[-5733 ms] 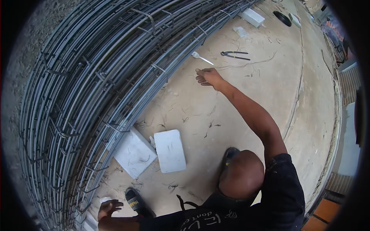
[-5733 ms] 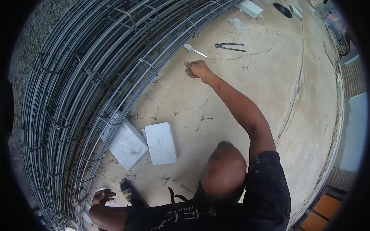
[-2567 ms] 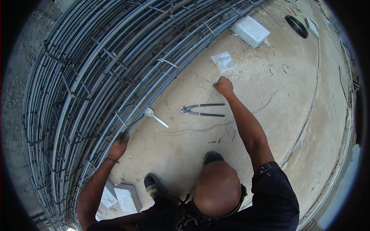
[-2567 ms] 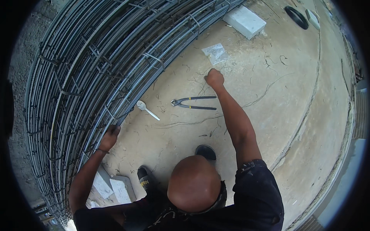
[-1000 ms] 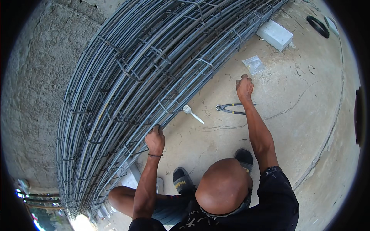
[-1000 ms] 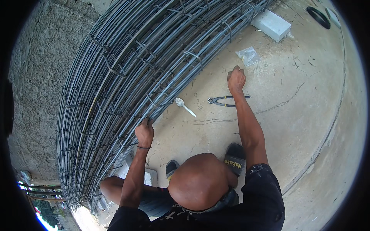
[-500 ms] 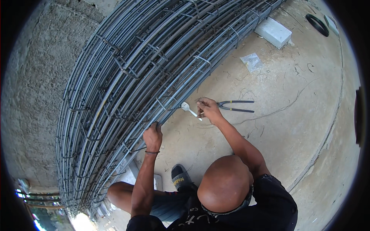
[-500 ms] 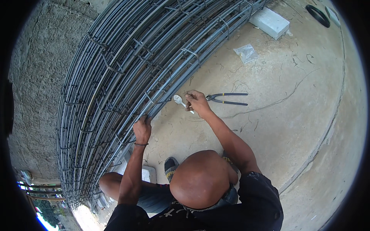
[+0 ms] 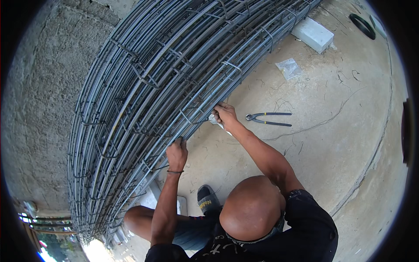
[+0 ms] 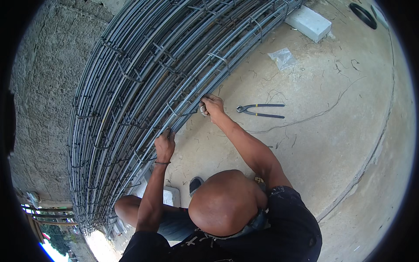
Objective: The person ties pieces of steel rebar together using thin wire, wrapping the wire around the joints and twisting it tightly by hand and then with pliers.
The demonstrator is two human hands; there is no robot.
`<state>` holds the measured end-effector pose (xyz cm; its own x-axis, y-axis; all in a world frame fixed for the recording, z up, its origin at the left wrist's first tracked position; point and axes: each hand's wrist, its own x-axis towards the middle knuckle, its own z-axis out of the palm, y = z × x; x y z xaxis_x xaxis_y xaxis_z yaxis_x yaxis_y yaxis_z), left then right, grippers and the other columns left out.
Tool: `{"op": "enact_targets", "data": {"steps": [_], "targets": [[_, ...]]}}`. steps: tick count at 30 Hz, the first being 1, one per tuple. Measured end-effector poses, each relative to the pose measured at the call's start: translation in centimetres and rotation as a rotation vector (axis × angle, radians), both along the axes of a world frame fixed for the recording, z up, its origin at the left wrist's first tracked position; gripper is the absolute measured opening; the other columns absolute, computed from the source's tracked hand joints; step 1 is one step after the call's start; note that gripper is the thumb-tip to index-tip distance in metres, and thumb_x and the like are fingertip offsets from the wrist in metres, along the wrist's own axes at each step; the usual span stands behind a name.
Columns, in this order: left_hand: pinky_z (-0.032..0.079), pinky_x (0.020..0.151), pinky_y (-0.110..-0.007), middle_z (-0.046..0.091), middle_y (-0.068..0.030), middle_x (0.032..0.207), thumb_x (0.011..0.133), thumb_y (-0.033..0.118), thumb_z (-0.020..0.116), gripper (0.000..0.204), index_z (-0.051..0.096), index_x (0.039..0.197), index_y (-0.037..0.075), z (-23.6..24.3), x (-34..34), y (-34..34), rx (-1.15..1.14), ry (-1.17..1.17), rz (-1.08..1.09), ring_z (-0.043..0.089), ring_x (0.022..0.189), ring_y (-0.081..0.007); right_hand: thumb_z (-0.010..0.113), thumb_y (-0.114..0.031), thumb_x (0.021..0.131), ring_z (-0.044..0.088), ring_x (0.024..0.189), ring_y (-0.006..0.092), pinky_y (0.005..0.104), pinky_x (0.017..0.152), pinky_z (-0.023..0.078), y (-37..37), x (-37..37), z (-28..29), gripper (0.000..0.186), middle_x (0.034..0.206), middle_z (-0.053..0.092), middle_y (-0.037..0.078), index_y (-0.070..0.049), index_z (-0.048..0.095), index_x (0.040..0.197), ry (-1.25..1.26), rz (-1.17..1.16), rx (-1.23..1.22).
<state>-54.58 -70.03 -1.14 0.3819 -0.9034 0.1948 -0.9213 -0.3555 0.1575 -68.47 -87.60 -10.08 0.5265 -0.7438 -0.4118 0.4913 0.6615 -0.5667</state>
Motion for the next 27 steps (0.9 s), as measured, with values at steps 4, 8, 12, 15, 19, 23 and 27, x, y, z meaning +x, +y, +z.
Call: {"op": "enact_targets", "data": {"steps": [4,8,12,15,19,23,27], "targets": [[0.048,0.063,-0.045,0.062,-0.0253,0.073,0.083,0.02,0.065,0.026,0.066,0.097,-0.002,0.4,-0.2,0.1,0.041,-0.013,-0.029,0.062,0.07,-0.0413,0.068,-0.018,0.086,0.043,0.043,0.0053,0.0214,0.034,0.029,-0.3,0.3,0.7,0.014,0.066,0.055,0.0,-0.007,0.064,0.094,-0.143,-0.016,0.064],[0.049,0.062,-0.044,0.062,-0.0239,0.076,0.083,0.017,0.064,0.023,0.066,0.098,0.0,0.4,-0.5,0.6,0.002,-0.054,-0.063,0.062,0.07,-0.0401,0.068,-0.018,0.086,0.04,0.042,0.0054,0.0216,0.034,0.025,-0.3,0.1,0.2,0.014,0.073,0.061,0.003,-0.007,0.064,0.093,-0.229,0.025,-0.001],[0.05,0.061,-0.04,0.064,-0.0213,0.084,0.084,0.011,0.062,0.02,0.066,0.099,0.0,2.1,-1.8,-0.1,-0.009,-0.105,-0.152,0.064,0.072,-0.0359,0.067,-0.017,0.087,0.038,0.04,0.005,0.0216,0.034,0.023,-1.2,-0.3,0.2,0.014,0.08,0.066,0.007,-0.005,0.064,0.093,-0.224,0.097,-0.042],[0.049,0.061,-0.042,0.063,-0.0192,0.083,0.083,0.011,0.062,0.016,0.066,0.094,0.001,5.1,-4.7,-3.2,-0.21,0.02,-0.253,0.062,0.071,-0.0364,0.065,-0.016,0.088,0.036,0.039,0.0047,0.0219,0.034,0.022,-1.9,-0.4,-0.1,0.014,0.081,0.067,0.008,-0.003,0.063,0.093,-0.19,0.103,-0.082],[0.049,0.066,-0.038,0.064,-0.0217,0.086,0.081,0.003,0.057,0.022,0.067,0.102,0.002,6.8,-5.0,-10.3,-0.087,0.104,-0.344,0.063,0.073,-0.0351,0.065,-0.015,0.088,0.034,0.039,0.0047,0.0229,0.034,0.021,-1.3,0.3,0.0,0.014,0.079,0.067,0.008,-0.002,0.063,0.09,-0.213,0.076,-0.097],[0.048,0.068,-0.041,0.062,-0.0249,0.087,0.074,-0.002,0.057,0.032,0.067,0.104,0.004,7.6,-4.3,-15.9,0.264,0.112,-0.521,0.062,0.075,-0.0379,0.065,-0.015,0.088,0.035,0.039,0.0049,0.0231,0.034,0.022,-1.7,0.3,-1.3,0.013,0.075,0.065,0.006,-0.003,0.063,0.089,-0.169,0.08,-0.134],[0.048,0.069,-0.041,0.062,-0.0253,0.086,0.069,-0.004,0.056,0.039,0.067,0.105,0.005,8.4,-3.2,-17.4,0.439,0.115,-0.639,0.062,0.076,-0.0382,0.065,-0.015,0.088,0.036,0.04,0.005,0.0232,0.035,0.023,-1.4,0.6,-0.7,0.012,0.073,0.063,0.005,-0.003,0.063,0.089,-0.191,0.043,-0.115]]}}
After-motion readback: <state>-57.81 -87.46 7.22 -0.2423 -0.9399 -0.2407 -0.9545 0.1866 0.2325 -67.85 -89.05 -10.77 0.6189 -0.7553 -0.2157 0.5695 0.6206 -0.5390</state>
